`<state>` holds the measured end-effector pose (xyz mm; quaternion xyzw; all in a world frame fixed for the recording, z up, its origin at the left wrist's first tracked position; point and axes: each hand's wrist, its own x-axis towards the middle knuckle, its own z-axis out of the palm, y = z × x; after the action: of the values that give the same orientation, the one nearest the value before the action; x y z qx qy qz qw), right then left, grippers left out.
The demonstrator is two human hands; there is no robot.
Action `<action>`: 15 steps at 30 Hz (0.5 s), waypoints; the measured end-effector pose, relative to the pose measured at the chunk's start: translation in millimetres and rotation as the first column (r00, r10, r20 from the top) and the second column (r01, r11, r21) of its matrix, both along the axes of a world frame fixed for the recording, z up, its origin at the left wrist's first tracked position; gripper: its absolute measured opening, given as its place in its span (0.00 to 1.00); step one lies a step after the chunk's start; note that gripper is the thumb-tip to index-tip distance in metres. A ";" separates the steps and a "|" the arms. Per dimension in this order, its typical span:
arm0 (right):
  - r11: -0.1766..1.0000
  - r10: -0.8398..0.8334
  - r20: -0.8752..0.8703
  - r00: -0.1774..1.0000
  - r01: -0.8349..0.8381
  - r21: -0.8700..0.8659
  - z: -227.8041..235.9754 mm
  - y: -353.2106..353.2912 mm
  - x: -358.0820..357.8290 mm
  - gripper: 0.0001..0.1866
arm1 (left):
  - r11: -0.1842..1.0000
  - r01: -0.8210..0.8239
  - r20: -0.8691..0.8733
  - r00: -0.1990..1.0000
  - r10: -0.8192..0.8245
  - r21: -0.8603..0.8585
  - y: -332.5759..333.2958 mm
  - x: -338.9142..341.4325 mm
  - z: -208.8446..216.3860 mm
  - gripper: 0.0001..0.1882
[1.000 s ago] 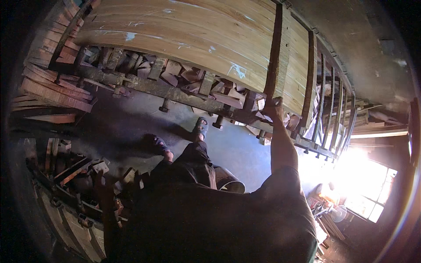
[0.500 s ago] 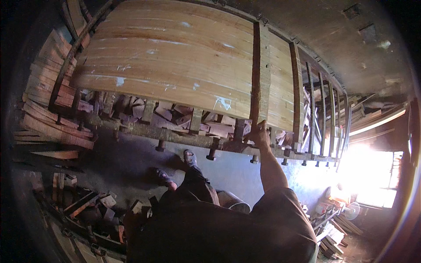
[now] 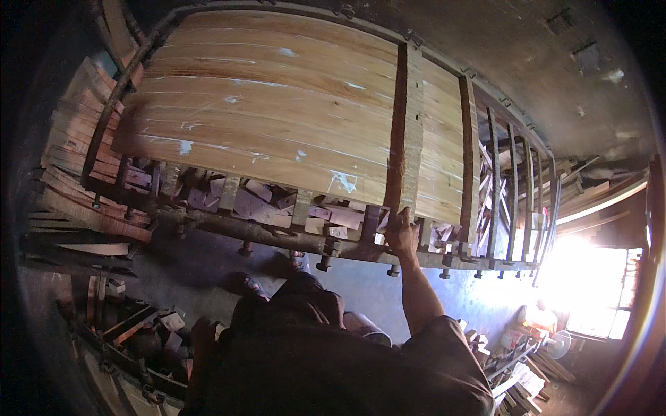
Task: The person applies white glue to the edges of wooden planks using an applicator and fits them into a curved wooden frame. The person moves long wooden boards from a stack, applies glue to their sides, and presses them into position on the structure.
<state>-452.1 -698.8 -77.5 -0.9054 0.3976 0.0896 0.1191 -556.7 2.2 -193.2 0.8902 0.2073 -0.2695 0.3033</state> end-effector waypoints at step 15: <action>0.825 0.234 0.255 0.938 -0.053 -0.562 -50.3 27.3 -3.3 0.37 | 0.957 -0.207 0.062 0.973 0.223 -0.201 126.4 13.4 77.2 0.30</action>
<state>-455.4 -671.5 -127.8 -0.9314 0.3123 -0.1638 -0.0903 -543.3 128.6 -116.0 0.8391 0.2628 -0.2163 0.4244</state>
